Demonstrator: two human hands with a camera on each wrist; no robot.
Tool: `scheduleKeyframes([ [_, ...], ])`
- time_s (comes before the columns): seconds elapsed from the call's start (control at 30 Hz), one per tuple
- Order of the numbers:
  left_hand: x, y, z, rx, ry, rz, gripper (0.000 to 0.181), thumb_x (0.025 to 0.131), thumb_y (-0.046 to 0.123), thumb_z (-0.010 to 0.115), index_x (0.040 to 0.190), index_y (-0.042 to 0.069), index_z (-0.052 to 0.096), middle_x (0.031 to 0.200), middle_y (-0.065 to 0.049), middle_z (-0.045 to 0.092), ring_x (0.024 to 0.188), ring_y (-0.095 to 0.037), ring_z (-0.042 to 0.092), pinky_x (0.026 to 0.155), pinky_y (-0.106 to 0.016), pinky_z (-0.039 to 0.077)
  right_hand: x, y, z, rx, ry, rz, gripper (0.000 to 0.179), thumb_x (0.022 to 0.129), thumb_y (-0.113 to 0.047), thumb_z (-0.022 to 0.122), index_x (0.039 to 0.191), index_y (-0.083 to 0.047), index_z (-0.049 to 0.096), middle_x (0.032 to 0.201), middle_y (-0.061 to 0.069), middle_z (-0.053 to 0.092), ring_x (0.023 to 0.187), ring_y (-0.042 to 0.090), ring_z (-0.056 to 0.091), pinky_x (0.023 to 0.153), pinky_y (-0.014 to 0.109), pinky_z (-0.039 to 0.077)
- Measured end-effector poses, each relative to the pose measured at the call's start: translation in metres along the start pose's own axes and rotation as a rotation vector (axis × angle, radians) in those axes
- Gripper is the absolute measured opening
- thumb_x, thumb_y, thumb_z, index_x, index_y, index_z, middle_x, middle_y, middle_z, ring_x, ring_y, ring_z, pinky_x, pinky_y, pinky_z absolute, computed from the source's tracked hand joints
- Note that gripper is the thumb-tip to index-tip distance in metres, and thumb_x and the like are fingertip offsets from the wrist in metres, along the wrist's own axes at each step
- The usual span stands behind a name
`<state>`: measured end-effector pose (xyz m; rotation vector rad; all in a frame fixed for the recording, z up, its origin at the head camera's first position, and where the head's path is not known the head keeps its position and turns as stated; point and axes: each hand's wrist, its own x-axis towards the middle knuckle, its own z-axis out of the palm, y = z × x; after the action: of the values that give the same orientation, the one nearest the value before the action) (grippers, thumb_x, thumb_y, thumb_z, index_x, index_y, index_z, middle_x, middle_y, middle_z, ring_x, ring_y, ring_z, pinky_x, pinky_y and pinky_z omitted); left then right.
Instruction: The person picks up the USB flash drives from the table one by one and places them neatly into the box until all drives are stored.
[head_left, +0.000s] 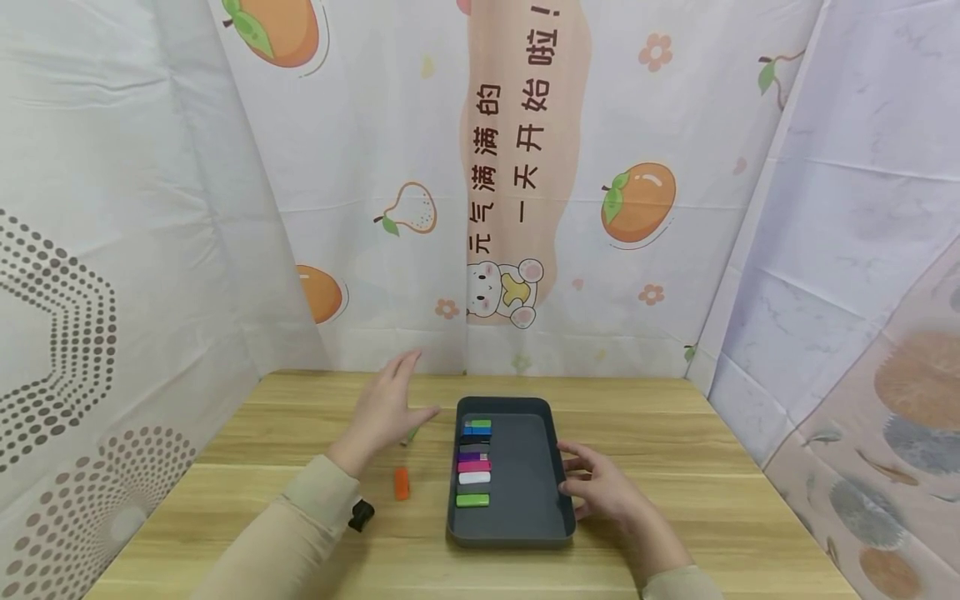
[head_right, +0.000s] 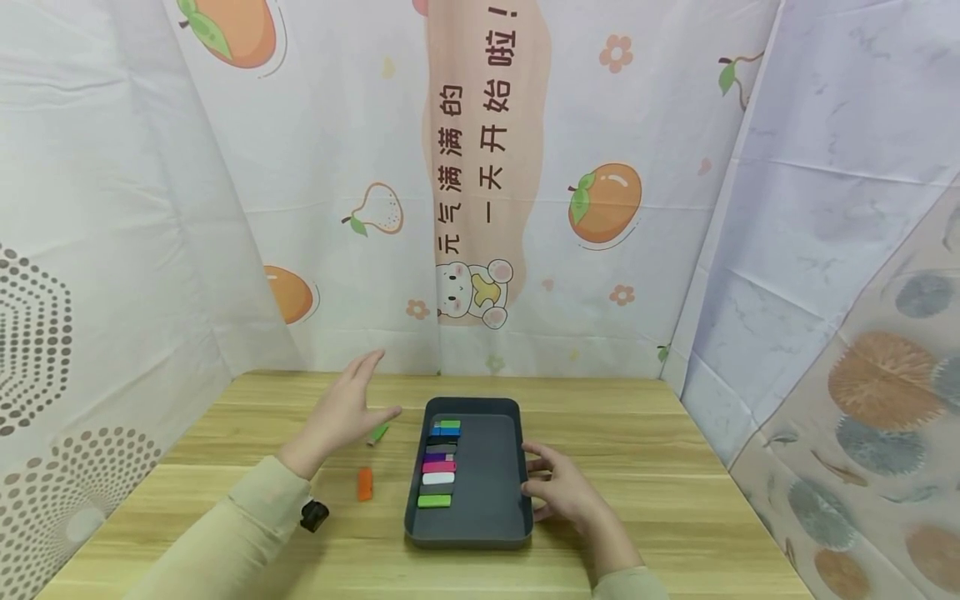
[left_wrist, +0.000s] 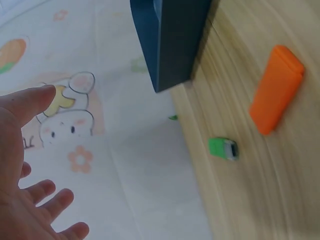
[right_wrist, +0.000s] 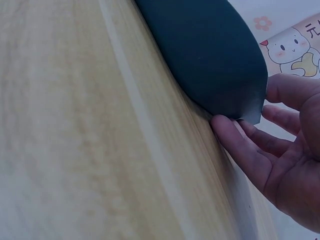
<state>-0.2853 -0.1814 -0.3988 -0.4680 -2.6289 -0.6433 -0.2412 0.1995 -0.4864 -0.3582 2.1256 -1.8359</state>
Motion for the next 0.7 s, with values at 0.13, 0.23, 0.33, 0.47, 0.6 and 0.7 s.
scheduleKeyframes([
  [0.13, 0.000, -0.012, 0.004, 0.006, -0.010, -0.043, 0.103, 0.082, 0.047, 0.083, 0.160, 0.009, 0.028, 0.160, -0.016, 0.033, 0.139, -0.040, 0.042, 0.110, -0.058, 0.037, 0.000, 0.000, 0.000, 0.001, 0.002, 0.001, 0.074, 0.092, 0.003, 0.064, 0.158, 0.000, 0.029, 0.140, 0.035, 0.042, 0.115, 0.041, 0.057, 0.068, 0.055, 0.059],
  [0.23, 0.000, -0.021, 0.007, 0.006, -0.015, -0.069, 0.104, 0.081, 0.048, 0.084, 0.160, 0.007, 0.028, 0.160, -0.018, 0.033, 0.138, -0.042, 0.042, 0.110, -0.060, 0.037, 0.000, 0.000, 0.000, 0.001, 0.000, 0.002, 0.074, 0.092, 0.002, 0.064, 0.158, 0.000, 0.029, 0.140, 0.035, 0.042, 0.115, 0.041, 0.057, 0.069, 0.055, 0.060],
  [0.33, -0.002, -0.030, 0.009, -0.002, -0.021, -0.103, 0.105, 0.081, 0.047, 0.084, 0.160, 0.007, 0.027, 0.160, -0.020, 0.032, 0.137, -0.045, 0.042, 0.108, -0.062, 0.038, 0.000, 0.000, 0.000, -0.002, -0.004, 0.001, 0.074, 0.092, 0.002, 0.064, 0.157, 0.001, 0.029, 0.140, 0.035, 0.042, 0.115, 0.040, 0.057, 0.069, 0.054, 0.060],
  [0.47, -0.003, -0.038, 0.010, -0.006, -0.024, -0.132, 0.106, 0.081, 0.048, 0.084, 0.159, 0.006, 0.026, 0.158, -0.023, 0.032, 0.137, -0.046, 0.041, 0.107, -0.065, 0.037, 0.000, 0.000, 0.000, -0.007, -0.006, -0.002, 0.074, 0.092, 0.001, 0.064, 0.157, 0.001, 0.029, 0.139, 0.035, 0.042, 0.114, 0.039, 0.057, 0.069, 0.054, 0.060],
  [0.6, -0.003, -0.043, 0.013, -0.003, -0.017, -0.151, 0.106, 0.080, 0.047, 0.084, 0.158, 0.003, 0.027, 0.157, -0.025, 0.034, 0.136, -0.048, 0.041, 0.107, -0.066, 0.036, 0.000, 0.000, 0.000, -0.002, -0.002, 0.006, 0.075, 0.092, 0.002, 0.065, 0.157, 0.000, 0.030, 0.139, 0.035, 0.042, 0.113, 0.039, 0.058, 0.069, 0.054, 0.060],
  [0.7, -0.002, -0.047, 0.016, 0.003, -0.026, -0.174, 0.106, 0.080, 0.048, 0.084, 0.157, 0.002, 0.028, 0.157, -0.025, 0.034, 0.136, -0.047, 0.041, 0.108, -0.064, 0.036, 0.001, 0.000, 0.000, 0.008, 0.003, 0.017, 0.075, 0.091, 0.002, 0.066, 0.157, 0.000, 0.030, 0.139, 0.034, 0.043, 0.111, 0.038, 0.059, 0.068, 0.054, 0.060],
])
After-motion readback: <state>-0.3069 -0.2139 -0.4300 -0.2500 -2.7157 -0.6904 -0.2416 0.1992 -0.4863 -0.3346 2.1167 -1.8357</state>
